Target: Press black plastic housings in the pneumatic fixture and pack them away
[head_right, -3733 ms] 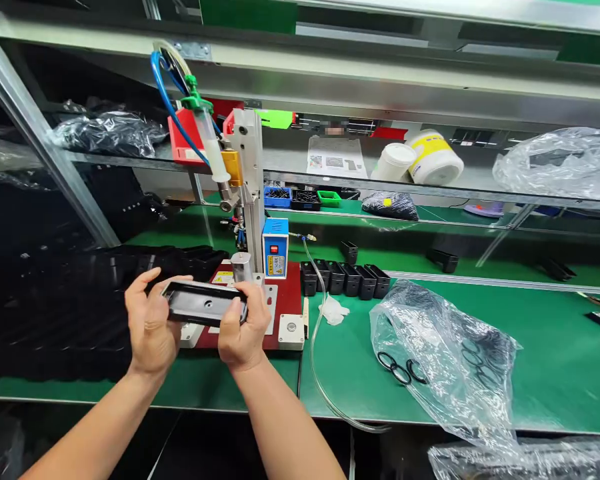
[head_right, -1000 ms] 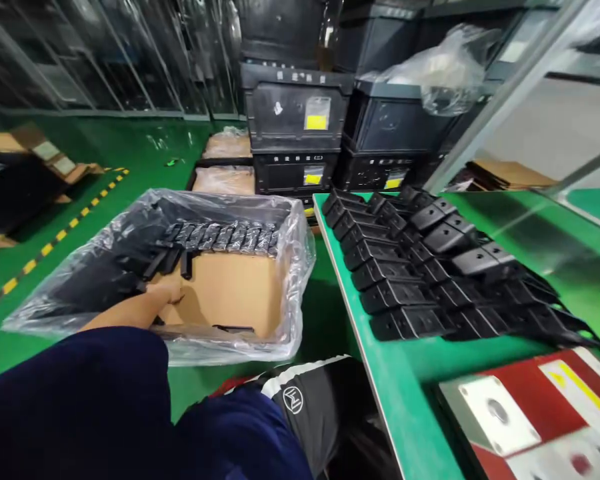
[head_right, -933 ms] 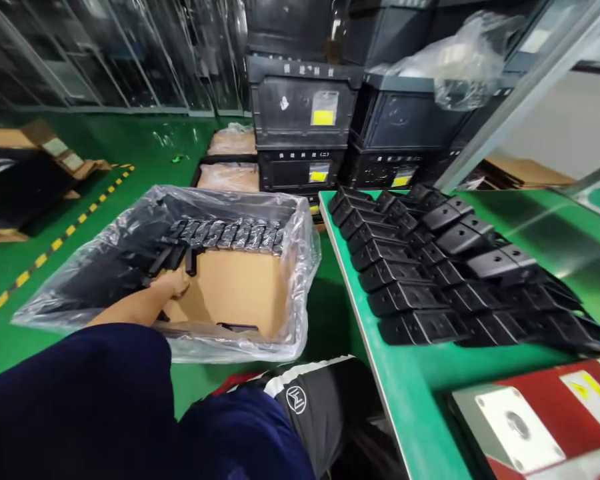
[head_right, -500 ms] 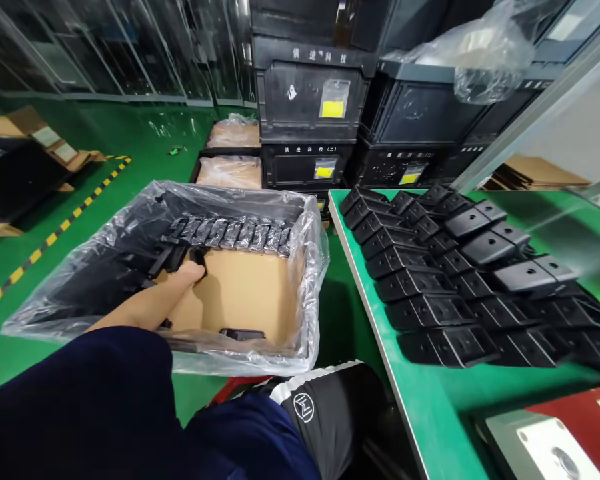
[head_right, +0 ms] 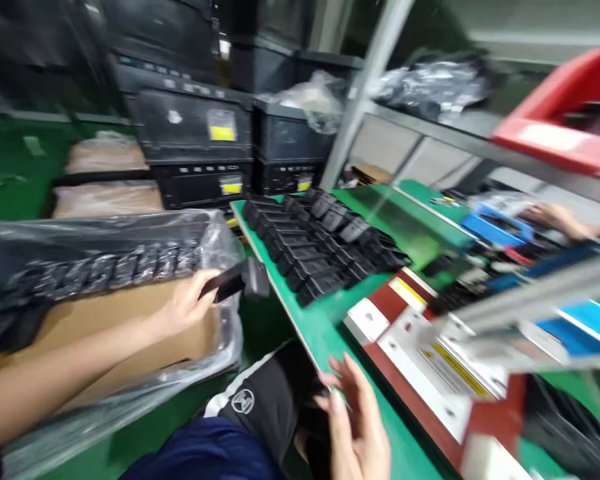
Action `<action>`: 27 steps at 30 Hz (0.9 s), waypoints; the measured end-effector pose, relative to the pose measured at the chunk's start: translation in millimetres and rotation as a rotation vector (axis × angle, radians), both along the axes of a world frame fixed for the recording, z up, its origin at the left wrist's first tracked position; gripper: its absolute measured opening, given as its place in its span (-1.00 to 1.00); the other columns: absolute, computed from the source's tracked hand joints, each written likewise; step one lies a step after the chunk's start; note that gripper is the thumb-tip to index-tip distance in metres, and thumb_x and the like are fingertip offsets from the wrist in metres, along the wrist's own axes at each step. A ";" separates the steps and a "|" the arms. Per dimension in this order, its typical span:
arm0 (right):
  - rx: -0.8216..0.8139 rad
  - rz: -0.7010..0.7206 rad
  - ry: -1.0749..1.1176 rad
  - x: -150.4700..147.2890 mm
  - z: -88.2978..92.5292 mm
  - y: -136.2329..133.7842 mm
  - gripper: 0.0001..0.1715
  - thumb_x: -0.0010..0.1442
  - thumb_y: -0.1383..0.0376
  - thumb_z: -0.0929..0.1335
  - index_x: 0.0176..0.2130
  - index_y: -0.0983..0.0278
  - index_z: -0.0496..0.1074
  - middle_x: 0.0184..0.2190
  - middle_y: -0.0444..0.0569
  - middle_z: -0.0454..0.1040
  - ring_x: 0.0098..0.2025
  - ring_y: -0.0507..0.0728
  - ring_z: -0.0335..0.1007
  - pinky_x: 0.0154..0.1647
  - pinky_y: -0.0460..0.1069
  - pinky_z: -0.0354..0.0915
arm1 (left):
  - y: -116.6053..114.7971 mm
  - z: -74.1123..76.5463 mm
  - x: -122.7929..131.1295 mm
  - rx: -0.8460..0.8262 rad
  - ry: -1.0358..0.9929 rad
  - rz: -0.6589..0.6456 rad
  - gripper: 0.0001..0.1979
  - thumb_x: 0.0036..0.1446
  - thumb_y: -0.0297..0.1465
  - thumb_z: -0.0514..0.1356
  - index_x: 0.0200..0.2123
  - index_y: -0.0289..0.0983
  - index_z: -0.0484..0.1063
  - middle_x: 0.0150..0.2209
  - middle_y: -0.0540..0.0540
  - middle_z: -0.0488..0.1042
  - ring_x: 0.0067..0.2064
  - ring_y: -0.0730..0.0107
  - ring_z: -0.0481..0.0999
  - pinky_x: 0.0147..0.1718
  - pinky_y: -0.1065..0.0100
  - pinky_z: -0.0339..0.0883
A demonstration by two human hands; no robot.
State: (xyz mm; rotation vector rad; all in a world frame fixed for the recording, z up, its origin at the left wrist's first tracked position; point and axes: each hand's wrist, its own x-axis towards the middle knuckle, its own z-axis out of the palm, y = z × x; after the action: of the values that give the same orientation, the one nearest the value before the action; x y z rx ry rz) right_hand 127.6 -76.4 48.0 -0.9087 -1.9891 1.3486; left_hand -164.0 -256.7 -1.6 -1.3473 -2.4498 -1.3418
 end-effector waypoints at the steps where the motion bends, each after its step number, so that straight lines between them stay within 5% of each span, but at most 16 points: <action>1: -0.056 0.053 0.047 -0.9 6.5 -3.5 -0.39 0.25 -0.02 0.30 0.20 0.13 0.24 0.10 0.10 0.41 -0.10 0.21 0.51 -0.24 0.07 0.53 | 20.4 9.5 14.7 0.026 0.156 -0.163 -0.68 0.23 -0.39 0.03 0.06 -0.24 0.25 -0.15 -0.14 0.52 -0.19 0.22 0.59 -0.18 0.23 0.52; 4: -0.173 0.070 0.171 4.9 20.6 -7.3 -0.28 0.20 -0.03 0.33 0.26 0.10 0.13 0.11 0.09 0.38 -0.08 0.19 0.49 -0.28 0.06 0.53 | 77.3 32.6 63.4 0.167 0.548 -0.569 -0.60 0.20 -0.55 0.00 0.10 -0.23 0.20 -0.01 -0.20 0.49 -0.02 0.21 0.54 -0.12 0.28 0.51; 6: -0.207 -0.049 0.212 18.3 23.4 -6.3 -0.28 0.17 0.01 0.37 0.23 0.11 0.14 -0.04 0.04 0.46 -0.24 0.13 0.50 -0.35 0.03 0.51 | 106.5 43.8 95.6 0.237 0.615 -0.717 -0.60 0.19 -0.59 -0.01 0.10 -0.24 0.20 -0.01 -0.23 0.49 -0.03 0.22 0.54 -0.15 0.30 0.51; 9: -0.168 -0.208 0.230 49.9 20.0 -2.0 -0.43 0.18 0.07 0.38 0.13 0.12 0.21 -0.26 -0.07 0.48 -0.42 0.06 0.41 -0.41 -0.02 0.45 | 135.8 54.3 132.4 0.192 0.379 -0.919 -0.67 0.22 -0.46 0.11 0.06 -0.23 0.24 -0.05 -0.20 0.49 -0.06 0.24 0.54 -0.14 0.30 0.49; 12: -0.052 -0.221 0.254 82.1 17.2 8.7 -0.54 0.18 0.12 0.39 0.05 0.12 0.25 -0.19 -0.04 0.46 -0.24 0.12 0.46 -0.25 0.01 0.45 | 158.9 60.3 154.1 0.012 -0.092 -1.061 -0.52 0.05 -0.14 0.30 -0.02 -0.19 0.30 -0.14 -0.10 0.49 -0.17 0.27 0.53 -0.22 0.31 0.49; 16: 0.070 -0.219 0.320 101.9 32.9 42.6 -0.58 0.15 0.19 0.42 -0.01 0.10 0.27 -0.11 -0.05 0.44 -0.09 0.13 0.44 -0.10 0.02 0.41 | 202.2 81.6 175.4 0.159 -0.456 -0.967 -0.56 0.13 -0.02 0.18 -0.10 -0.23 0.34 -0.23 -0.10 0.47 -0.24 0.31 0.49 -0.29 0.31 0.44; 23: 0.312 -0.219 0.452 90.6 100.1 152.0 -0.53 0.10 0.17 0.46 -0.01 0.13 0.34 -0.09 -0.07 0.44 -0.12 0.11 0.39 -0.07 0.02 0.34 | 307.8 156.9 197.8 0.481 -0.398 -0.850 -0.63 0.19 -0.12 0.14 -0.08 -0.27 0.33 -0.10 -0.11 0.46 -0.11 0.34 0.46 -0.11 0.35 0.34; 27: 0.312 -0.167 0.429 85.8 103.0 196.2 -0.53 0.06 0.14 0.48 -0.04 0.15 0.38 -0.13 -0.08 0.46 -0.15 0.10 0.39 -0.07 0.01 0.33 | 344.6 156.0 196.0 0.464 -0.388 -0.752 -0.67 0.21 -0.16 0.11 -0.12 -0.29 0.40 -0.14 -0.13 0.50 -0.16 0.31 0.48 -0.13 0.31 0.36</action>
State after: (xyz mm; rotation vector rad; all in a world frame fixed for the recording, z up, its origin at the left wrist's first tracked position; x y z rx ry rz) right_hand 213.4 119.8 151.0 -0.5681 -1.6859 1.0022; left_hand 32.0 87.9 154.4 -2.0988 -1.6124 -2.3232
